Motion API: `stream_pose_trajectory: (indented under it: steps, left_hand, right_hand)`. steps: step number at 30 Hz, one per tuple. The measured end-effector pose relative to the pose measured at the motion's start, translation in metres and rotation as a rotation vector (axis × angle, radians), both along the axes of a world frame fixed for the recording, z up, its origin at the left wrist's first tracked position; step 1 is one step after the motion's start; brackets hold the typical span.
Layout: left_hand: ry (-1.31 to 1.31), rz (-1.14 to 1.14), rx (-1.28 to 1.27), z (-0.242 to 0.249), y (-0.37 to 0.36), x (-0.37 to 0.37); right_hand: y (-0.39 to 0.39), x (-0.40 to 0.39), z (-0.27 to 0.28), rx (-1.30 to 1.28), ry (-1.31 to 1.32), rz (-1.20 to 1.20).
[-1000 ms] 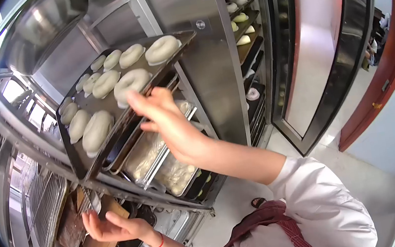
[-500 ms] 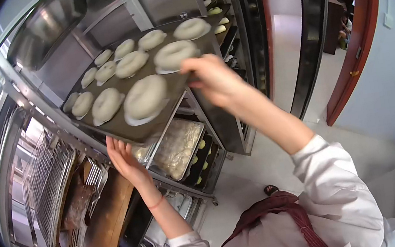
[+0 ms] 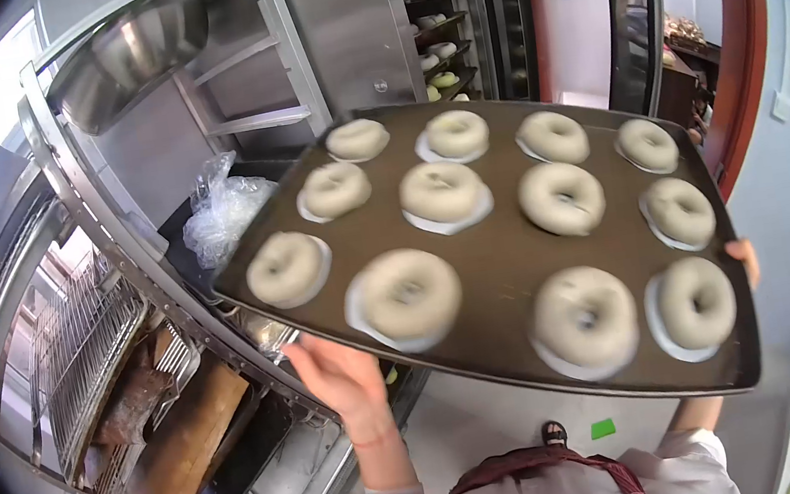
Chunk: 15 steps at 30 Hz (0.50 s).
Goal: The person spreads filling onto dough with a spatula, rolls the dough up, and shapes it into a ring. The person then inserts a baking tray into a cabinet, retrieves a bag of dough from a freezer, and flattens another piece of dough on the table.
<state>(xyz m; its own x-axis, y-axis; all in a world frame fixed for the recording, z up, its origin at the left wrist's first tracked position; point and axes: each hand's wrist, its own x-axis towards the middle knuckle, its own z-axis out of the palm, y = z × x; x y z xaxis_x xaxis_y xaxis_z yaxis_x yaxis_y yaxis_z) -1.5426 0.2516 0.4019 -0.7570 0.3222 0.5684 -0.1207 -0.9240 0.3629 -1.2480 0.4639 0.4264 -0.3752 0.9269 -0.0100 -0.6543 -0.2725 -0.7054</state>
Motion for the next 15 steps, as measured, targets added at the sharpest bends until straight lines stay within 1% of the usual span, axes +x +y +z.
stream_pose_trajectory:
  steps: [2, 4, 5, 7, 9, 11, 13, 15]
  left_hand:
    - [-0.068, -0.066, -0.059, -0.028, -0.016, 0.025]
    - [0.074, -0.142, -0.186, -0.031, -0.018, 0.056]
    - [0.031, -0.157, -0.257, -0.04, -0.006, 0.079]
    - [-0.005, -0.224, -0.313, -0.06, 0.04, 0.125]
    - [-0.115, -0.28, -0.357, -0.077, 0.07, 0.155]
    - [-0.266, -0.29, -0.449, -0.085, 0.11, 0.17]
    - [-0.382, -0.402, -0.513, -0.101, 0.153, 0.171]
    - [-0.449, -0.405, -0.525, -0.115, 0.186, 0.169]
  right_hand:
    - [-0.006, -0.001, -0.011, 0.019, -0.049, -0.034]
    - [0.002, 0.02, -0.028, 0.037, -0.108, -0.08]
    - [0.025, 0.041, -0.043, 0.031, -0.143, -0.097]
    - [0.079, 0.094, -0.079, 0.022, -0.214, -0.128]
    - [0.106, 0.142, -0.12, -0.001, -0.285, -0.172]
    - [0.126, 0.183, -0.156, -0.026, -0.346, -0.21]
    - [0.146, 0.22, -0.189, -0.056, -0.396, -0.241]
    - [0.155, 0.245, -0.215, -0.066, -0.437, -0.272]
